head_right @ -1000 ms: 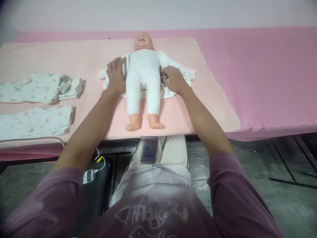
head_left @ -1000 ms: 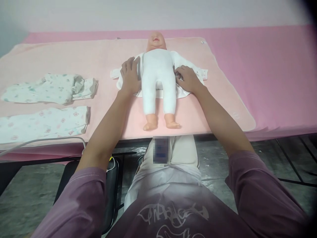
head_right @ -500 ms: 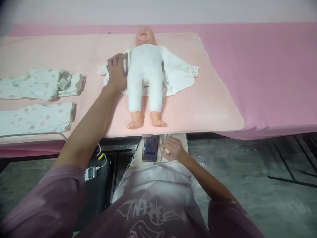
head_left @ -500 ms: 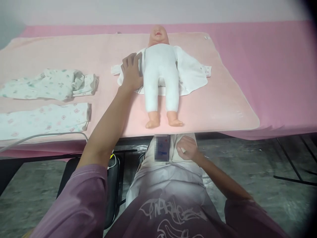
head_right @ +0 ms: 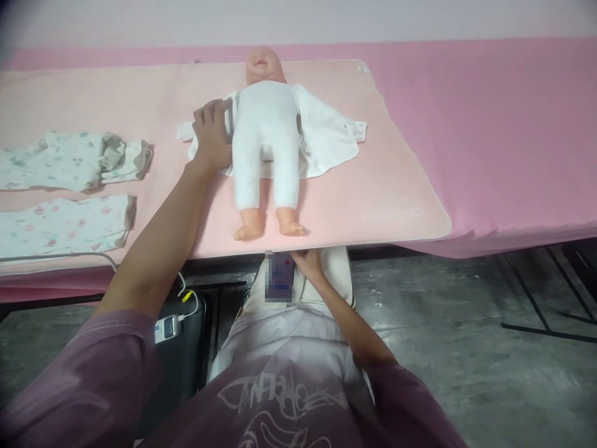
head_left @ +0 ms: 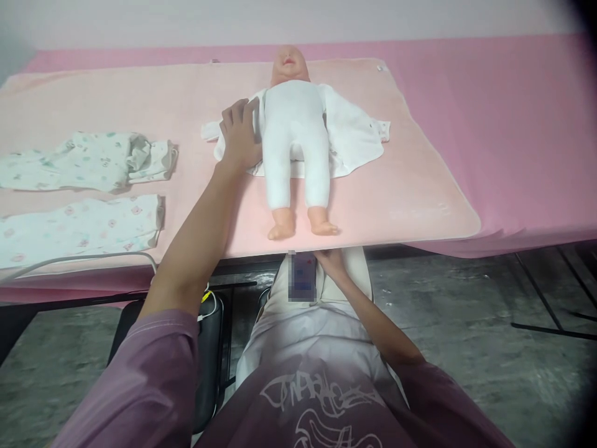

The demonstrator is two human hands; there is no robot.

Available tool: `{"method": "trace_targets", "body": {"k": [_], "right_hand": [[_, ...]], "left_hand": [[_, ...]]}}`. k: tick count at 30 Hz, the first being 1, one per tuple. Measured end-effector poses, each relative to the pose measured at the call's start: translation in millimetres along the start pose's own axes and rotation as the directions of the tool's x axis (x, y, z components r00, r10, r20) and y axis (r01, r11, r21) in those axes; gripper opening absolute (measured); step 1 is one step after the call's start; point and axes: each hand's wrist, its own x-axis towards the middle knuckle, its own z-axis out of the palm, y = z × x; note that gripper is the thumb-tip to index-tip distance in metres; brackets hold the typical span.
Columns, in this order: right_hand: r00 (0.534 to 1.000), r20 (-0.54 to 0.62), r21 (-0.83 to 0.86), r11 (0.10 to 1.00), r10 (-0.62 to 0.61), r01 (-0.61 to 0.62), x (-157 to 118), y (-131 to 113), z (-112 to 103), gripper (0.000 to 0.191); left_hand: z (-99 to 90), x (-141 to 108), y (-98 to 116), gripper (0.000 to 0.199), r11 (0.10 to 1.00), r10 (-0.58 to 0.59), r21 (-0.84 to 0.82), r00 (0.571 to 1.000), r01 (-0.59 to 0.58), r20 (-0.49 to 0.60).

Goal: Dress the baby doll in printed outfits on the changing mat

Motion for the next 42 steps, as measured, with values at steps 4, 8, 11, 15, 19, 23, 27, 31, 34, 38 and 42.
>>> {"method": "trace_targets", "body": {"k": [4, 8, 11, 15, 19, 23, 27, 31, 34, 38, 42], "right_hand": [[0.999, -0.042, -0.006, 1.0, -0.02, 0.02, -0.1, 2.2, 6.1, 0.049], [0.996, -0.079, -0.044, 0.998, -0.051, 0.048, 0.7, 3.0, 8.9, 0.057], [0.997, -0.068, -0.033, 0.999, -0.035, 0.032, 0.0, 2.4, 5.9, 0.054], [0.999, -0.048, 0.011, 1.0, -0.004, 0.005, -3.6, -0.2, -1.8, 0.053], [0.999, -0.033, -0.005, 1.0, 0.029, -0.029, -5.9, -1.9, -4.7, 0.056], [0.999, -0.039, -0.022, 0.999, 0.027, -0.028, -4.6, 1.1, -1.7, 0.054], [0.997, -0.073, -0.037, 0.999, 0.037, -0.039, -2.9, 6.8, 3.3, 0.048], [0.995, -0.097, -0.006, 1.0, 0.012, -0.012, -2.5, 10.7, 7.9, 0.044], [0.993, -0.118, 0.029, 1.0, -0.001, 0.004, -2.6, 11.7, 10.5, 0.044], [0.991, -0.135, 0.038, 0.999, -0.001, 0.006, -2.2, 12.5, 13.0, 0.043], [0.99, -0.14, 0.049, 0.999, -0.012, 0.019, -1.5, 14.0, 15.3, 0.049]], "left_hand": [[0.3, 0.0, -1.2, 0.086, 1.0, 0.011, 0.001, 1.0, -0.011, -0.005], [0.3, -0.6, -0.6, 0.084, 0.999, 0.006, -0.033, 1.0, -0.006, -0.01], [1.1, -0.1, 0.0, 0.08, 0.999, 0.001, -0.049, 1.0, -0.003, -0.028], [1.6, 0.2, 0.2, 0.076, 0.998, -0.001, -0.062, 0.998, -0.002, -0.057], [1.2, -0.8, 0.4, 0.083, 1.0, 0.014, -0.027, 0.999, -0.015, -0.031], [2.0, -0.4, -1.3, 0.079, 0.998, 0.008, -0.063, 0.999, -0.01, -0.034], [2.5, 0.9, -2.7, 0.096, 0.995, 0.008, 0.097, 1.0, -0.009, 0.005], [-1.3, -1.7, 4.4, 0.109, 0.967, -0.025, 0.253, 0.999, 0.015, 0.036], [-4.6, -4.6, 11.5, 0.109, 0.943, -0.043, 0.331, 0.998, 0.023, 0.055], [-5.6, -5.5, 15.1, 0.106, 0.934, -0.048, 0.357, 0.998, 0.029, 0.046], [-5.2, -5.2, 15.5, 0.107, 0.934, -0.048, 0.356, 0.998, 0.027, 0.05]]}}
